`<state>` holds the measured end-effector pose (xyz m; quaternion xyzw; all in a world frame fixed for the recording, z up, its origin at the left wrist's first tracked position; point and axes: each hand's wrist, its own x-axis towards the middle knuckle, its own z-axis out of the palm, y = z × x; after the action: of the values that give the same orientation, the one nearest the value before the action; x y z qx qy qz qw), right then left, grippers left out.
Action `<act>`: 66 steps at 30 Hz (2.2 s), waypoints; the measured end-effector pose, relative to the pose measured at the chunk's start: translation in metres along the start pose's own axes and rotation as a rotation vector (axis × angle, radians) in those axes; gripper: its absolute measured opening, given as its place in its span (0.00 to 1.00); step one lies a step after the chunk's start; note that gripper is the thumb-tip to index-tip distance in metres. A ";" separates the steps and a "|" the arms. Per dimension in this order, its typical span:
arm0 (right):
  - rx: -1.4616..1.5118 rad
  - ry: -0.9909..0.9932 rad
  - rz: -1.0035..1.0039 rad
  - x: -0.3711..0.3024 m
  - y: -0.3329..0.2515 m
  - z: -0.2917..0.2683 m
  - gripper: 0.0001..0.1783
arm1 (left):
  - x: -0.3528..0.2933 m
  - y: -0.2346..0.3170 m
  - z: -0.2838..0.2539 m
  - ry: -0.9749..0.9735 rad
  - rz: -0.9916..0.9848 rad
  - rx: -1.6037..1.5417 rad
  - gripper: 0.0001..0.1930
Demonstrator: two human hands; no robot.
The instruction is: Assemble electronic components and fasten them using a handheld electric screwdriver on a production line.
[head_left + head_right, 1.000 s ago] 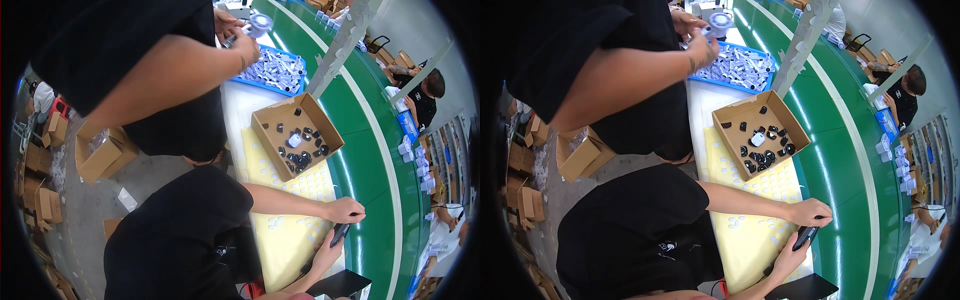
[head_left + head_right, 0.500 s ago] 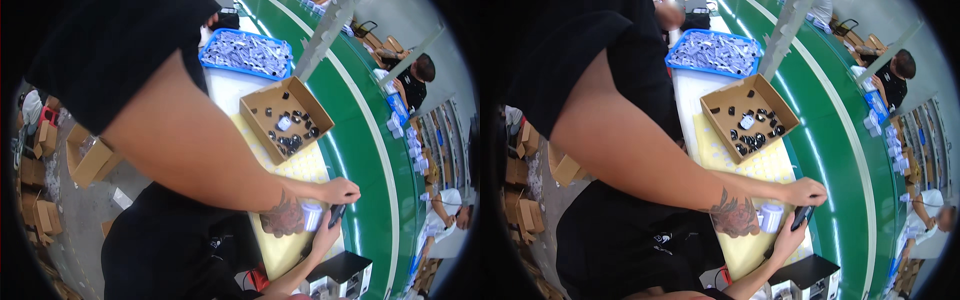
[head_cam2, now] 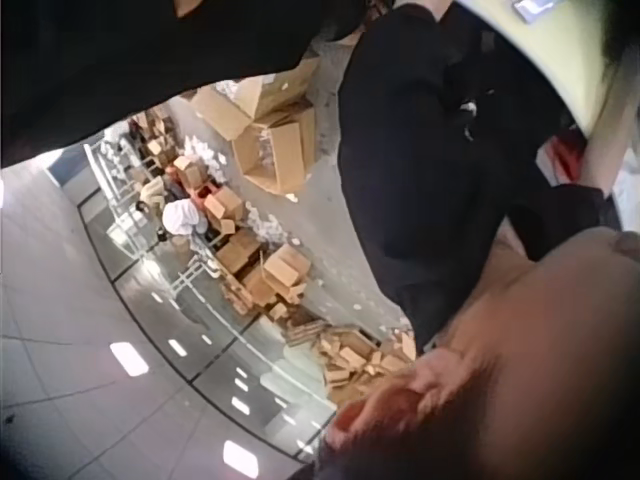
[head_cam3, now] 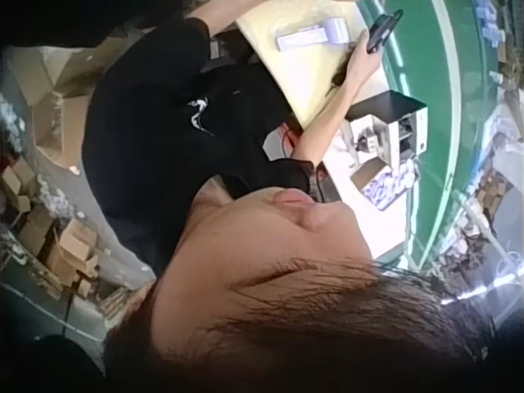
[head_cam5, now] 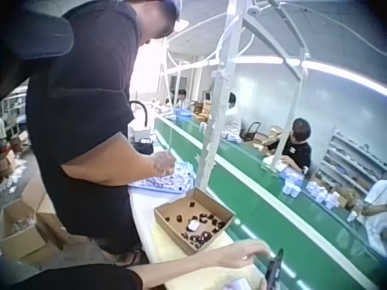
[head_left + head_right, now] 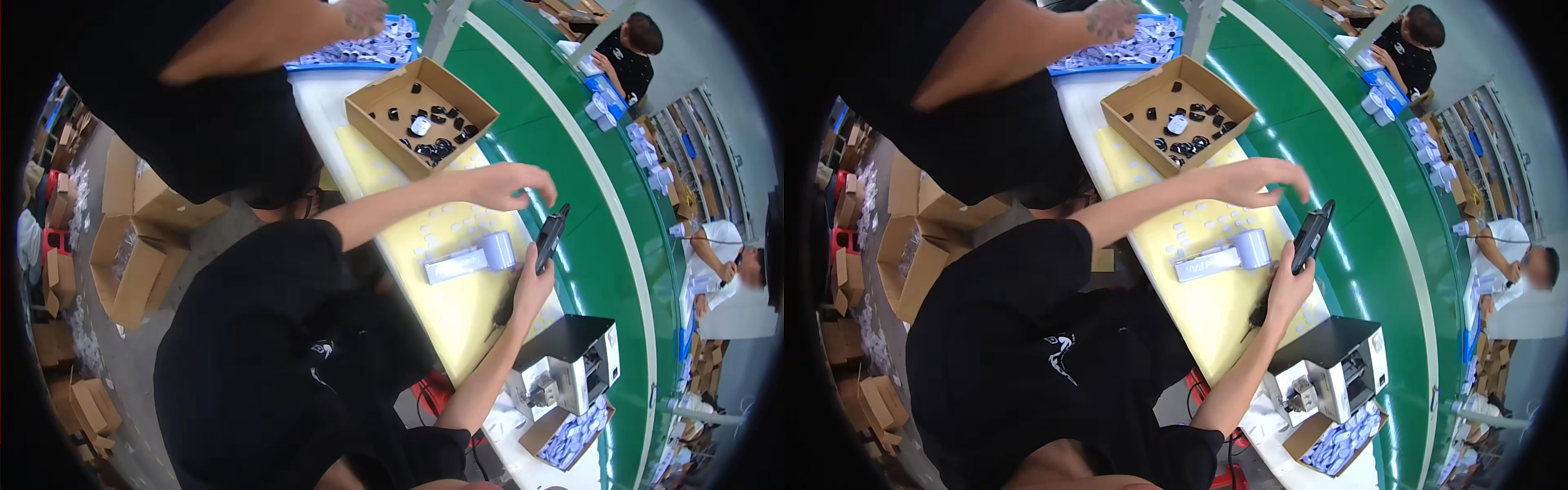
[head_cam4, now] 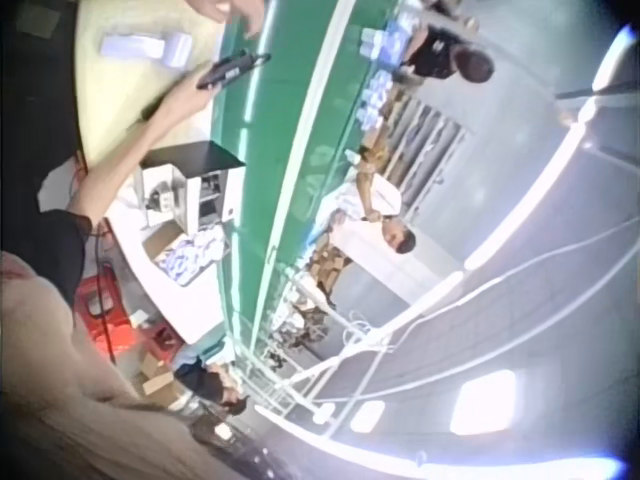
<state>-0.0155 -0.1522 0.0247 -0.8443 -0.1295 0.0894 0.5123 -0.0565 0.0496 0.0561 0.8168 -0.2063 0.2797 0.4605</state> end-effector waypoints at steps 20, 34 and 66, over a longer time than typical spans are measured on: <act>0.897 0.017 -0.136 -0.135 -0.034 -0.080 0.12 | -0.055 0.068 0.028 -0.844 0.538 0.594 0.23; -0.554 0.619 -0.002 -0.163 0.102 -0.299 0.16 | -0.035 0.090 0.122 -0.150 -0.270 -0.506 0.26; -0.037 0.164 -0.084 -0.177 -0.049 -0.119 0.12 | -0.053 0.133 0.141 -0.328 -0.101 -0.767 0.35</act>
<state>-0.1561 -0.2852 0.1263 -0.8520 -0.1241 -0.0039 0.5086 -0.1385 -0.1334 0.0471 0.6288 -0.3257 0.0258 0.7056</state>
